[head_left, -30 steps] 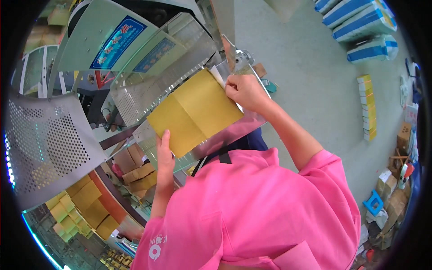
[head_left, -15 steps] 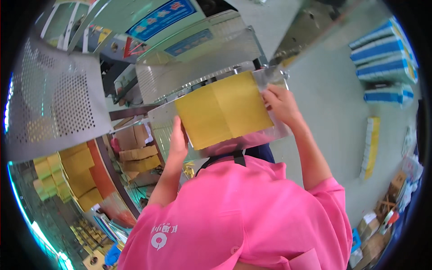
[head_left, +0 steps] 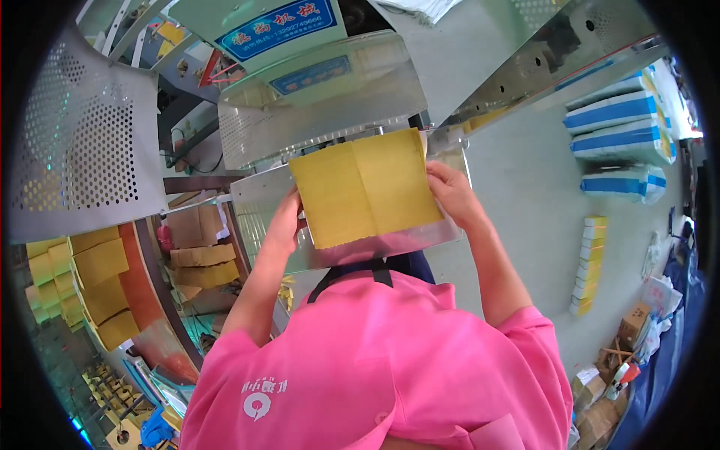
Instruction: Weighing paper sheets and bundling stacks with a strap machine in a paper mill.
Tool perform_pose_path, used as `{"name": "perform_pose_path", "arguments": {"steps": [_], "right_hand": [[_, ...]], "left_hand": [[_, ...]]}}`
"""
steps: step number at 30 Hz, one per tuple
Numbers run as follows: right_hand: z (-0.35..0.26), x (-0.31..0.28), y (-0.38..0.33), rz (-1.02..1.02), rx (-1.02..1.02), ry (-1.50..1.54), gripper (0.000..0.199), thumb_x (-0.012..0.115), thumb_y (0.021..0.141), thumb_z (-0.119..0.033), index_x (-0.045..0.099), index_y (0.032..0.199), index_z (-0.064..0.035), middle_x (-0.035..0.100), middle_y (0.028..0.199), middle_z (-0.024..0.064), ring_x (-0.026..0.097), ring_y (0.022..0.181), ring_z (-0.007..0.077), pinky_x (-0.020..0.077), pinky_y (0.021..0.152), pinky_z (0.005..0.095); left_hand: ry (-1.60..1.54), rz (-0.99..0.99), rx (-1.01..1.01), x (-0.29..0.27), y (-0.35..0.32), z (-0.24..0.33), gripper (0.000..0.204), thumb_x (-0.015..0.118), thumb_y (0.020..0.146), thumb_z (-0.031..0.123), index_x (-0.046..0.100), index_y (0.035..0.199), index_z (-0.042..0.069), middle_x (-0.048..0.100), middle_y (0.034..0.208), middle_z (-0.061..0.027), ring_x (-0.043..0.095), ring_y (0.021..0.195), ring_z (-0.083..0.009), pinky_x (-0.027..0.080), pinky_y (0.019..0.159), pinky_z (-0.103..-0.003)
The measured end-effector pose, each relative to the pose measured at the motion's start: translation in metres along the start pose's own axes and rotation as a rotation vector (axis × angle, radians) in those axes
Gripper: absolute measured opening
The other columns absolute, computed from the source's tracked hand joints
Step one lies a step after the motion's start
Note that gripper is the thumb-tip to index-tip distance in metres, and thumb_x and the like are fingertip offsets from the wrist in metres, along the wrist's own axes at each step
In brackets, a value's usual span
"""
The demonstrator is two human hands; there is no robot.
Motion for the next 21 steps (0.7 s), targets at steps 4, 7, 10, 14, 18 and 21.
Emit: {"name": "perform_pose_path", "arguments": {"steps": [4,7,10,14,18,21], "right_hand": [[-0.011,-0.002,-0.008,-0.013,-0.061,0.043,0.030,0.049,0.094,-0.004,0.062,0.121,0.0002,0.067,0.113,0.0063,0.059,0.107,0.0116,0.0437,0.094,0.0266],[-0.005,-0.003,-0.008,0.064,-0.119,0.202,0.031,0.051,0.094,-0.003,0.061,0.123,-0.0008,0.064,0.115,0.0049,0.057,0.109,0.0117,0.0418,0.097,0.0266],[0.005,-0.003,-0.002,0.268,-0.313,-0.130,0.034,0.054,0.093,-0.002,0.061,0.126,-0.0024,0.062,0.115,0.0027,0.056,0.107,0.0117,0.0405,0.098,0.0259],[0.029,-0.018,0.002,0.429,-0.253,0.105,0.028,0.056,0.093,-0.004,0.063,0.121,-0.0006,0.064,0.108,0.0024,0.058,0.101,0.0131,0.0434,0.093,0.0268],[0.014,-0.029,-0.019,0.595,-0.134,0.119,0.028,0.052,0.090,0.004,0.065,0.114,-0.0008,0.064,0.107,0.0083,0.061,0.100,0.0191,0.0458,0.090,0.0292],[-0.049,-0.018,-0.057,0.794,-0.490,-0.509,0.030,0.049,0.087,0.007,0.066,0.111,-0.0012,0.065,0.108,0.0132,0.063,0.102,0.0248,0.0470,0.091,0.0304]], "left_hand": [[-0.092,-0.033,0.295,0.003,-0.021,0.003,0.047,0.042,0.099,0.032,0.046,0.138,0.008,0.053,0.131,-0.0066,0.049,0.121,-0.0174,0.039,0.099,-0.033],[0.677,0.047,0.663,0.006,-0.035,0.001,0.046,0.038,0.101,0.024,0.041,0.141,0.002,0.049,0.139,-0.0106,0.046,0.127,-0.0224,0.035,0.105,-0.033],[0.630,0.071,0.715,0.018,-0.027,-0.015,0.047,0.038,0.101,0.023,0.039,0.142,-0.001,0.046,0.143,-0.0124,0.043,0.131,-0.0240,0.032,0.108,-0.033],[0.170,0.044,0.513,0.033,-0.005,-0.029,0.047,0.040,0.101,0.021,0.038,0.143,0.000,0.044,0.145,-0.0122,0.041,0.133,-0.0228,0.030,0.110,-0.032],[0.090,-0.011,0.548,0.038,-0.001,-0.018,0.050,0.042,0.099,0.016,0.035,0.146,0.002,0.043,0.147,-0.0105,0.040,0.133,-0.0208,0.029,0.110,-0.031],[0.012,-0.035,0.528,0.034,-0.002,-0.012,0.051,0.043,0.098,0.011,0.034,0.148,0.004,0.043,0.147,-0.0088,0.040,0.133,-0.0193,0.030,0.110,-0.030]]}}
Point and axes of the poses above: each hand's wrist, its own y-axis towards the middle knuckle, its own x-axis out of the palm, z = x × y, the point moved 4 cm from there along y, towards the middle knuckle
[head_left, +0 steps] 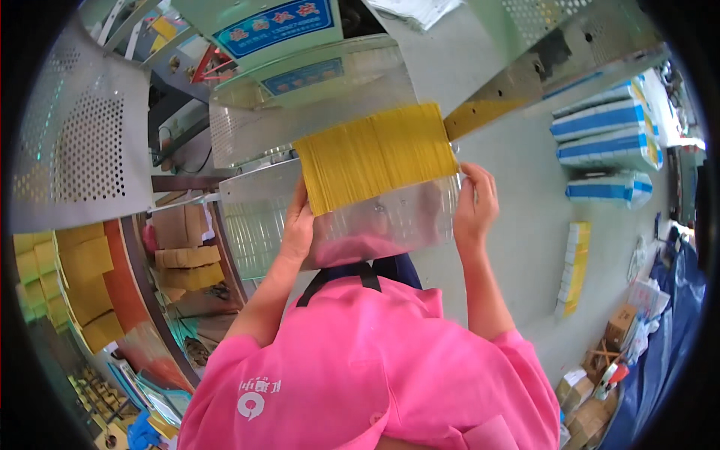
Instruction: Weighing paper sheets and bundling stacks with a strap machine in a paper mill.
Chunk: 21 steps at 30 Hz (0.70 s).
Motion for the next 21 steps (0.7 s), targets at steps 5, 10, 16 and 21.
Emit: {"name": "perform_pose_path", "arguments": {"steps": [5,10,16,21], "right_hand": [[-0.098,0.016,0.010,-0.338,-0.580,-0.107,0.049,0.064,0.083,-0.011,0.054,0.130,-0.0023,0.052,0.136,0.0139,0.043,0.132,0.0334,0.0338,0.109,0.0459],[-0.110,0.077,0.032,-0.721,-0.589,-0.534,0.073,0.068,0.081,-0.034,0.041,0.142,-0.0052,0.037,0.150,0.0097,0.030,0.142,0.0286,0.0168,0.116,0.0520],[-0.149,0.086,0.026,-0.617,-0.818,-0.354,0.069,0.059,0.086,-0.042,0.041,0.142,-0.0054,0.037,0.151,0.0091,0.029,0.142,0.0276,0.0165,0.116,0.0523],[-0.150,0.126,0.011,-0.881,-0.662,-0.517,0.070,0.060,0.086,-0.043,0.042,0.142,-0.0061,0.035,0.152,0.0102,0.029,0.143,0.0276,0.0150,0.116,0.0532]], "left_hand": [[-0.098,0.084,-0.057,-0.003,-0.001,-0.001,0.055,0.043,0.095,0.001,0.033,0.149,0.007,0.046,0.143,-0.0063,0.045,0.128,-0.0166,0.035,0.105,-0.028],[0.001,0.072,0.041,0.004,0.000,0.004,0.062,0.042,0.093,-0.006,0.030,0.151,0.013,0.049,0.139,-0.0049,0.050,0.117,-0.0142,0.043,0.097,-0.027],[0.016,0.086,0.093,0.006,0.001,0.007,0.060,0.044,0.094,-0.002,0.028,0.151,0.009,0.046,0.142,-0.0076,0.048,0.123,-0.0165,0.041,0.100,-0.029],[0.054,0.123,-0.025,0.000,-0.003,-0.011,0.055,0.046,0.094,0.001,0.033,0.147,0.007,0.047,0.139,-0.0096,0.048,0.122,-0.0183,0.041,0.100,-0.030]]}}
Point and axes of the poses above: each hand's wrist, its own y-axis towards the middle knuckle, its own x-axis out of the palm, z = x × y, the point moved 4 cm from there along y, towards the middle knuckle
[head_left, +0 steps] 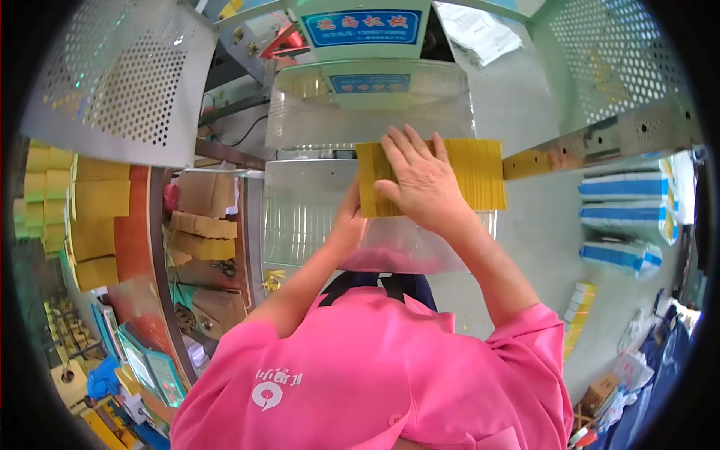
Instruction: Weighing paper sheets and bundling stacks with a strap machine in a paper mill.
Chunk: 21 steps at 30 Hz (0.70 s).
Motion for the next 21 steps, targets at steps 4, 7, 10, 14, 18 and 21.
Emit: {"name": "perform_pose_path", "arguments": {"steps": [4,7,10,14,18,21], "right_hand": [[-0.014,-0.014,-0.016,0.432,-0.253,0.149,0.075,0.062,0.084,-0.046,0.041,0.141,-0.0034,0.036,0.151,0.0119,0.028,0.143,0.0277,0.0150,0.117,0.0522],[-0.020,-0.002,-0.002,0.296,-0.133,0.143,0.073,0.064,0.083,-0.044,0.043,0.141,-0.0041,0.037,0.151,0.0112,0.028,0.142,0.0277,0.0161,0.116,0.0529],[-0.017,0.008,-0.012,0.225,-0.109,0.219,0.071,0.067,0.081,-0.038,0.045,0.138,-0.0025,0.042,0.147,0.0117,0.031,0.141,0.0277,0.0191,0.115,0.0515],[0.034,-0.005,-0.097,0.671,-0.064,0.419,0.045,0.063,0.081,-0.010,0.057,0.125,-0.0009,0.056,0.131,0.0158,0.049,0.128,0.0299,0.0357,0.107,0.0449],[0.125,0.025,-0.168,0.904,0.619,0.715,0.036,0.048,0.083,0.008,0.064,0.114,-0.0017,0.067,0.109,0.0107,0.063,0.101,0.0188,0.0475,0.089,0.0292],[0.156,0.090,-0.159,0.687,0.802,1.294,0.037,0.052,0.083,0.005,0.062,0.117,-0.0033,0.065,0.112,0.0102,0.062,0.098,0.0172,0.0478,0.087,0.0291]], "left_hand": [[0.449,-0.013,0.158,-0.002,-0.004,-0.011,0.031,0.049,0.094,0.004,0.050,0.125,0.003,0.057,0.117,-0.0091,0.055,0.106,-0.0185,0.046,0.090,-0.033],[-0.066,0.033,0.031,-0.004,0.003,-0.022,0.009,0.049,0.094,0.004,0.053,0.100,0.001,0.059,0.097,-0.0061,0.055,0.090,-0.0179,0.047,0.080,-0.035],[0.055,0.123,-0.029,-0.008,0.005,-0.022,0.018,0.049,0.096,0.005,0.055,0.112,0.001,0.060,0.105,-0.0058,0.055,0.097,-0.0170,0.046,0.084,-0.032],[0.028,0.137,-0.026,-0.010,0.002,-0.014,0.027,0.050,0.098,0.009,0.052,0.124,0.001,0.060,0.116,-0.0062,0.055,0.105,-0.0168,0.045,0.090,-0.031],[0.211,-0.010,0.048,-0.012,0.008,-0.002,0.036,0.051,0.099,0.012,0.046,0.133,0.001,0.057,0.126,-0.0072,0.054,0.113,-0.0184,0.044,0.095,-0.032],[0.334,-0.052,0.073,-0.011,0.012,-0.001,0.036,0.051,0.099,0.012,0.047,0.132,0.001,0.058,0.124,-0.0075,0.054,0.114,-0.0191,0.044,0.096,-0.032]]}}
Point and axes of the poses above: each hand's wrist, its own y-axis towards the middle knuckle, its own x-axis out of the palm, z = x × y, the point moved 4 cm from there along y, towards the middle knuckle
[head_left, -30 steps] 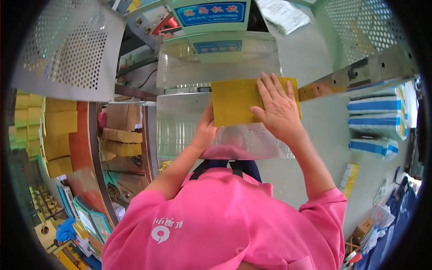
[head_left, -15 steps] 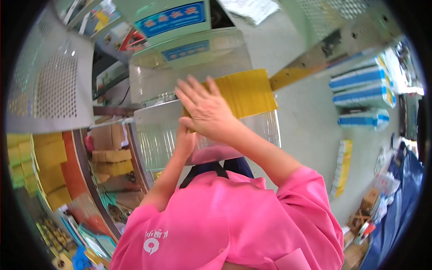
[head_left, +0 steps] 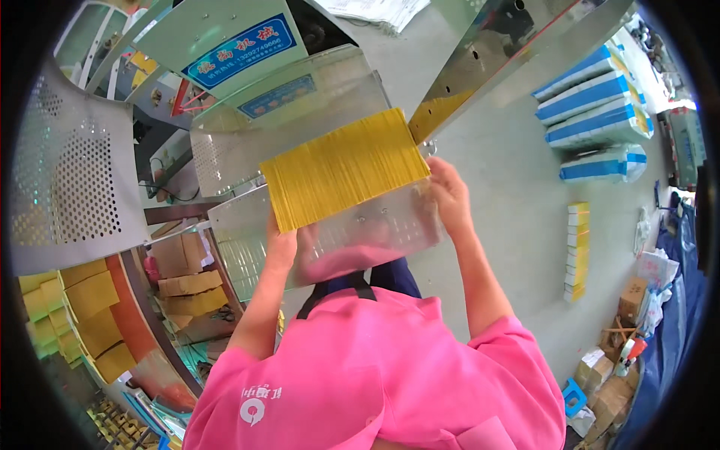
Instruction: Weighing paper sheets and bundling stacks with a strap machine in a paper mill.
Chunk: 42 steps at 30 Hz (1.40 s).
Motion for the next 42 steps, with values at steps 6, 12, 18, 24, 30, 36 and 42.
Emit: {"name": "perform_pose_path", "arguments": {"steps": [6,12,18,24,30,36,42], "right_hand": [[0.007,0.039,-0.002,-0.228,-0.156,-0.249,0.035,0.059,0.083,-0.002,0.060,0.118,-0.0004,0.064,0.105,0.0134,0.064,0.091,0.0220,0.0498,0.083,0.0325],[-0.050,0.043,-0.011,-0.401,-0.332,-0.474,0.037,0.063,0.085,-0.024,0.063,0.114,-0.0007,0.067,0.095,0.0153,0.065,0.080,0.0289,0.0512,0.072,0.0360],[-0.019,0.052,0.003,-0.368,-0.104,-0.576,0.037,0.060,0.090,-0.032,0.067,0.109,-0.0015,0.068,0.087,0.0145,0.066,0.076,0.0235,0.0510,0.070,0.0347],[0.003,0.038,0.011,-0.378,0.236,-0.069,0.035,0.056,0.095,-0.030,0.066,0.115,-0.0022,0.068,0.086,0.0066,0.062,0.074,0.0155,0.0502,0.070,0.0298],[0.010,0.054,0.013,-0.335,-0.084,-0.126,0.031,0.049,0.099,-0.022,0.064,0.114,0.0001,0.066,0.096,0.0019,0.059,0.089,0.0085,0.0469,0.080,0.0251],[0.026,0.059,0.009,-0.401,0.027,0.177,0.042,0.052,0.098,-0.022,0.048,0.136,-0.0028,0.046,0.142,0.0093,0.047,0.125,0.0196,0.0367,0.104,0.0313],[0.022,0.076,-0.001,-0.443,0.078,0.407,0.057,0.049,0.099,-0.028,0.035,0.146,0.0000,0.039,0.149,0.0105,0.034,0.138,0.0211,0.0261,0.113,0.0339]], "left_hand": [[0.072,0.049,0.093,-0.006,0.006,0.019,0.029,0.052,0.096,0.010,0.055,0.123,0.002,0.061,0.116,-0.0070,0.058,0.102,-0.0165,0.046,0.088,-0.030],[-0.263,-0.106,-0.293,-0.045,-0.009,0.047,0.029,0.049,0.092,0.019,0.062,0.115,0.006,0.063,0.110,-0.0038,0.061,0.096,-0.0149,0.049,0.078,-0.031],[-0.275,-0.124,-0.627,-0.039,-0.008,0.017,0.039,0.045,0.094,0.035,0.062,0.117,0.010,0.063,0.110,-0.0022,0.060,0.100,-0.0139,0.050,0.074,-0.032],[-0.293,-0.057,-0.635,-0.043,-0.014,0.008,0.053,0.044,0.096,0.054,0.062,0.121,0.010,0.063,0.116,-0.0019,0.059,0.102,-0.0143,0.049,0.077,-0.034],[-0.180,0.147,-0.446,-0.033,-0.017,0.001,0.054,0.047,0.097,0.052,0.061,0.122,0.006,0.063,0.115,-0.0037,0.058,0.103,-0.0148,0.046,0.084,-0.032],[-0.580,0.210,-0.261,-0.011,-0.018,-0.015,0.053,0.044,0.100,0.048,0.055,0.128,0.004,0.061,0.119,-0.0062,0.057,0.108,-0.0163,0.045,0.092,-0.033],[-0.931,0.260,-0.293,0.016,-0.020,-0.012,0.058,0.041,0.101,0.049,0.046,0.138,0.006,0.054,0.131,-0.0076,0.052,0.120,-0.0190,0.043,0.099,-0.034]]}}
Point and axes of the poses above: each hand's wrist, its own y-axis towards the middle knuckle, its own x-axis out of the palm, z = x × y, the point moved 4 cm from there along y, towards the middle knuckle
